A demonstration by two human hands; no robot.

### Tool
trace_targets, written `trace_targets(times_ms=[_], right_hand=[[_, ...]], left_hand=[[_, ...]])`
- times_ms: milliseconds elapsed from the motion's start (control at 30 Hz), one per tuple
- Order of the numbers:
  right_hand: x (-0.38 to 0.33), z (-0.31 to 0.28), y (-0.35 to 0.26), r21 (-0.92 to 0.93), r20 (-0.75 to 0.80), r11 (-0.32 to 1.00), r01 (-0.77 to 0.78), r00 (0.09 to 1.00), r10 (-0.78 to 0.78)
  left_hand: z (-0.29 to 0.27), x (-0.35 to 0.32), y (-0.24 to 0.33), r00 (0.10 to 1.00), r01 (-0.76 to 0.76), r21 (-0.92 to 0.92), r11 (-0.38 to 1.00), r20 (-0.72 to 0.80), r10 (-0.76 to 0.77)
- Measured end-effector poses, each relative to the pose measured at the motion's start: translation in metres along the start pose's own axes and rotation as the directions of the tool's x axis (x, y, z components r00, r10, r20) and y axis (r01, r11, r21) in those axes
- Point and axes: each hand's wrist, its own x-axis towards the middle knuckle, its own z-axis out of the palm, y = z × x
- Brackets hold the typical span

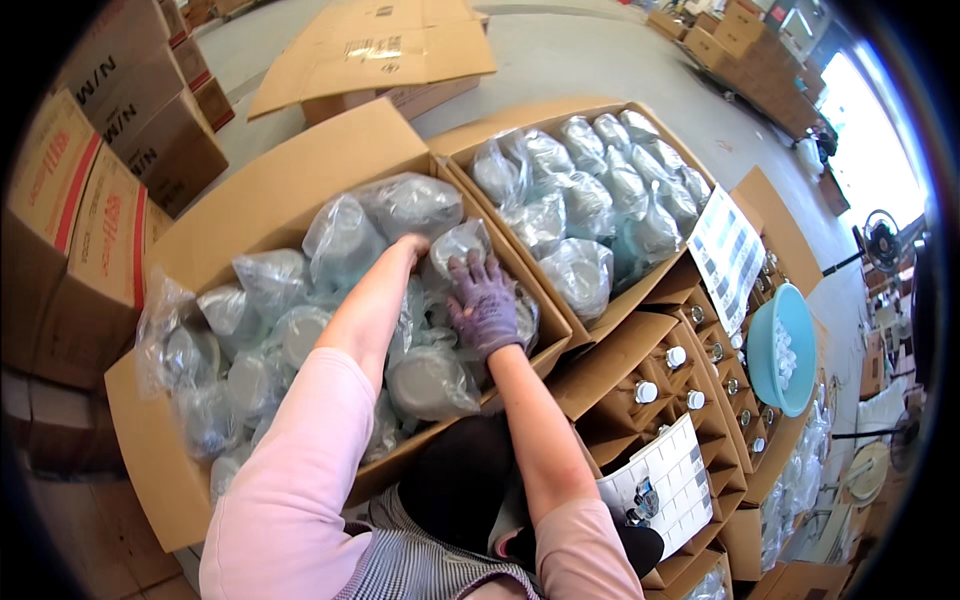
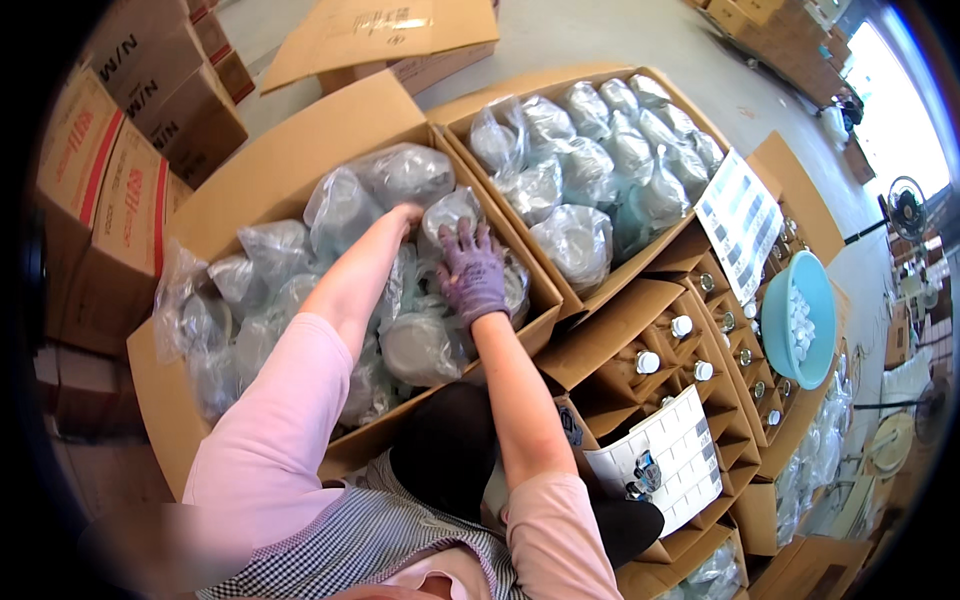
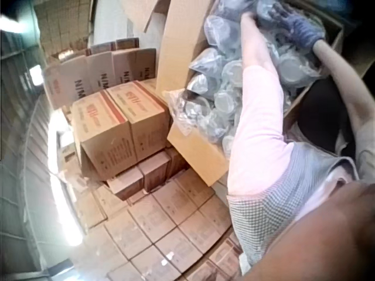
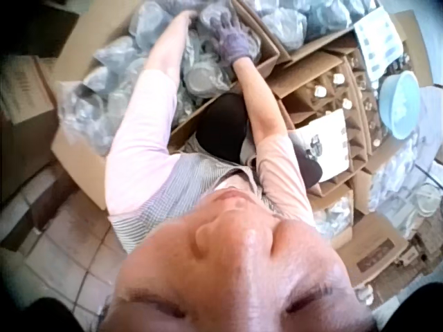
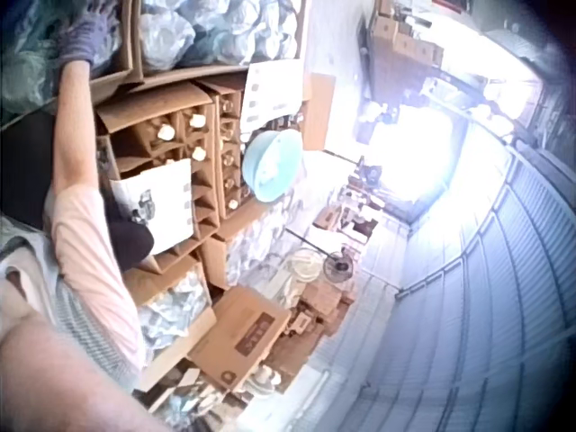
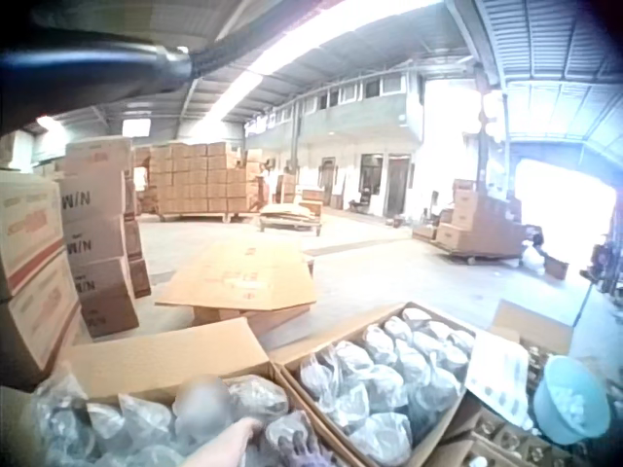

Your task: The person assembles a small kitchen appliance by placing a metal filter into a white plastic container, securing the lid, and wrapping the unit in a plastic bag. The person repeats this process for multiple units, handling each one individually.

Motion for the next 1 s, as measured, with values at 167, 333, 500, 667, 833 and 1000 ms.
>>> trace_targets(times_ms=[167,333,500,667,833,1000], right_hand=[[-0.009,0.001,0.021,-0.003,-0.004,0.999,-0.052,0.999,0.052],[-0.012,-0.003,0.011,0.150,-0.053,0.989,0.011,0.999,-0.003],[-0.030,-0.026,0.010,0.671,-0.245,0.741,0.007,0.946,0.213],[-0.091,-0.156,0.037,0.940,0.241,-0.328,-0.093,0.862,0.446],[-0.229,-0.277,0.070,0.993,-0.026,-0.098,0.066,0.931,0.364],[-0.368,-0.324,0.051,0.970,-0.098,0.242,-0.027,0.865,0.491]], left_hand=[[0.007,-0.048,0.027,0.973,-0.161,-0.242,0.957,-0.201,0.113],[-0.054,-0.181,0.030,0.746,-0.663,-0.503,0.555,-0.512,0.427],[-0.102,-0.372,0.015,0.607,-0.600,-0.788,0.136,-0.338,0.719],[-0.056,-0.408,-0.095,0.367,-0.560,-0.814,0.158,-0.072,0.928],[0.100,-0.458,-0.132,0.251,-0.760,-0.483,0.436,0.400,0.881],[0.182,-0.494,-0.139,-0.086,-0.964,-0.211,0.163,0.824,0.560]])
